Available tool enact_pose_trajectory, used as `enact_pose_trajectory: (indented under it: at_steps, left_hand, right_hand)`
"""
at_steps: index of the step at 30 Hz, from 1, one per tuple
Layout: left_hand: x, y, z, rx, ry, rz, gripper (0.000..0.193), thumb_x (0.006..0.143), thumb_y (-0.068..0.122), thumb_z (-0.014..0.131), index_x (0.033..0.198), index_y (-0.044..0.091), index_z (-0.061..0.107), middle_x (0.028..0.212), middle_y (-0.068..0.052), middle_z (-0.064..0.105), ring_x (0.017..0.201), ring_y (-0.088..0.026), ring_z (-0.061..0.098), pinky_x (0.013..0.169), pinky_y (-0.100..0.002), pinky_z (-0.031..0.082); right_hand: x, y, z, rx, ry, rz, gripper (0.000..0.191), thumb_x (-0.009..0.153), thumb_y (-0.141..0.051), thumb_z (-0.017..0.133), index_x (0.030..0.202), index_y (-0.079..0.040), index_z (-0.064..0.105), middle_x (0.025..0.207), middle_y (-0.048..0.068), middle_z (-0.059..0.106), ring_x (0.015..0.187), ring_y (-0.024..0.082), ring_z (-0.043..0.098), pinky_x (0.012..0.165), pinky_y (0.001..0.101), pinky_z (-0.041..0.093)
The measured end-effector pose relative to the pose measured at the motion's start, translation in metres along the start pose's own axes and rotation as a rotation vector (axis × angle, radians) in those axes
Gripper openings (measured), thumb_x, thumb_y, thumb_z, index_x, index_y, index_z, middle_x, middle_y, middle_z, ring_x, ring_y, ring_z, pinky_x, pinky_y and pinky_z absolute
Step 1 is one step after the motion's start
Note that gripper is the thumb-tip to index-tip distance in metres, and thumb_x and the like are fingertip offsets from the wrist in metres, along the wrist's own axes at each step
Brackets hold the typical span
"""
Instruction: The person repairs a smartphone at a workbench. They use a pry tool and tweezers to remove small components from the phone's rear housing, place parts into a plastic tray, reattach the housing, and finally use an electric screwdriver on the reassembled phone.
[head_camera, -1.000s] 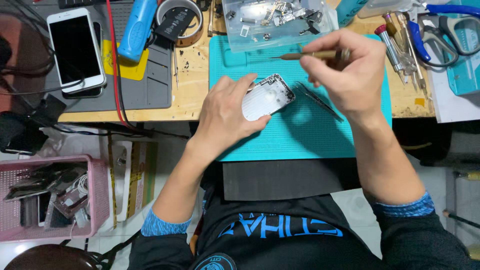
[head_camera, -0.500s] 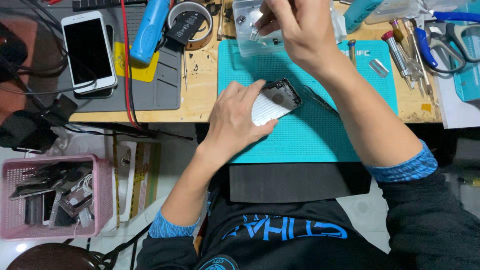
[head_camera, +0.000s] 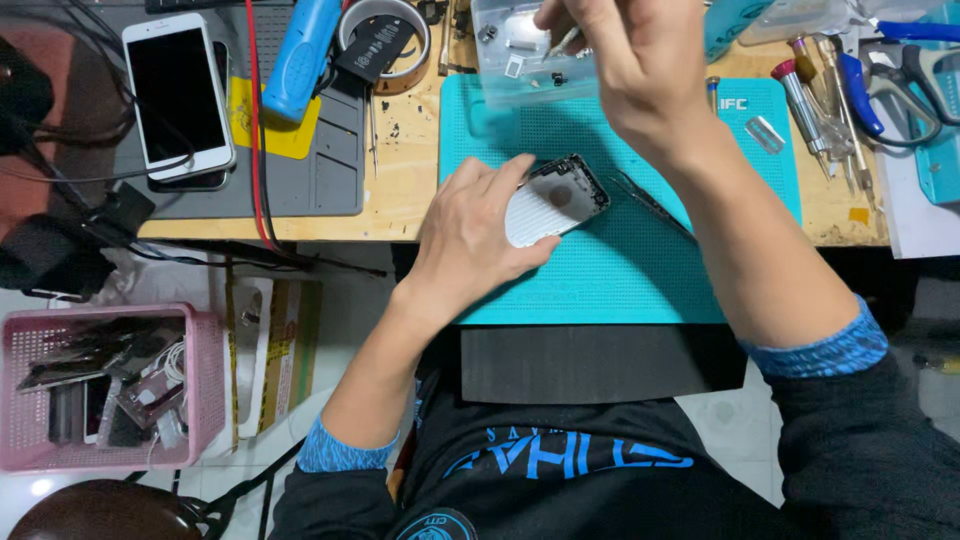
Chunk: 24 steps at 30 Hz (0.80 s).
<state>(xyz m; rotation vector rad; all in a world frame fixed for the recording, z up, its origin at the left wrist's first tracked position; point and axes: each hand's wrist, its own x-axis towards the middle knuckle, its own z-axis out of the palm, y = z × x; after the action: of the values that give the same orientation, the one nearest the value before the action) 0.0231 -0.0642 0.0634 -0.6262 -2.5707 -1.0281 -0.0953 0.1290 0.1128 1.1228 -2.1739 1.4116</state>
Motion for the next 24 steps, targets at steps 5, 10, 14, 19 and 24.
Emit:
enact_pose_trajectory:
  at_steps: [5, 10, 14, 19, 24]
  left_hand:
    - [-0.001, -0.005, 0.011, -0.021, -0.030, 0.001, 0.077, 0.072, 0.036, 0.088, 0.132, -0.002, 0.061, 0.109, -0.011, 0.075, 0.098, -0.033, 0.062, 0.087, -0.043, 0.053]
    - [0.009, 0.004, 0.013, -0.018, -0.090, -0.033, 0.079, 0.072, 0.041, 0.088, 0.133, 0.000, 0.061, 0.107, -0.009, 0.077, 0.099, -0.032, 0.063, 0.086, -0.044, 0.053]
    - [0.020, 0.016, 0.012, -0.002, -0.117, -0.057, 0.080, 0.070, 0.042, 0.088, 0.133, 0.001, 0.062, 0.106, -0.008, 0.077, 0.098, -0.031, 0.064, 0.085, -0.044, 0.053]
    - [0.019, 0.018, 0.021, -0.012, -0.107, -0.064, 0.079, 0.069, 0.041, 0.089, 0.133, 0.002, 0.062, 0.106, -0.008, 0.077, 0.098, -0.030, 0.064, 0.085, -0.044, 0.053]
    - [0.017, 0.016, 0.022, -0.021, -0.096, -0.031, 0.078, 0.070, 0.039, 0.089, 0.133, 0.002, 0.062, 0.107, -0.009, 0.076, 0.098, -0.031, 0.063, 0.085, -0.043, 0.054]
  right_hand:
    - [-0.058, -0.030, -0.029, 0.044, 0.143, 0.307, 0.008, 0.109, -0.003, 0.065, 0.105, 0.002, 0.061, 0.085, 0.005, 0.064, 0.071, 0.008, 0.058, 0.060, 0.0196, 0.046]
    - [-0.101, -0.042, -0.045, 0.109, 0.113, 0.389, 0.008, 0.107, 0.001, 0.072, 0.107, 0.002, 0.064, 0.090, 0.003, 0.071, 0.078, 0.006, 0.069, 0.068, 0.0203, 0.054]
    - [-0.115, -0.041, -0.056, -0.014, 0.086, 0.401, 0.011, 0.105, 0.000, 0.074, 0.105, 0.005, 0.065, 0.094, 0.005, 0.071, 0.084, 0.006, 0.066, 0.080, 0.0228, 0.054]
    - [-0.124, -0.036, -0.057, -0.198, 0.043, 0.466, 0.011, 0.100, -0.004, 0.072, 0.108, 0.003, 0.069, 0.086, 0.006, 0.070, 0.075, 0.008, 0.063, 0.065, 0.0245, 0.048]
    - [-0.125, -0.034, -0.058, -0.248, 0.029, 0.499, 0.009, 0.098, -0.004, 0.071, 0.103, 0.004, 0.071, 0.079, 0.008, 0.067, 0.068, 0.009, 0.060, 0.060, 0.0267, 0.045]
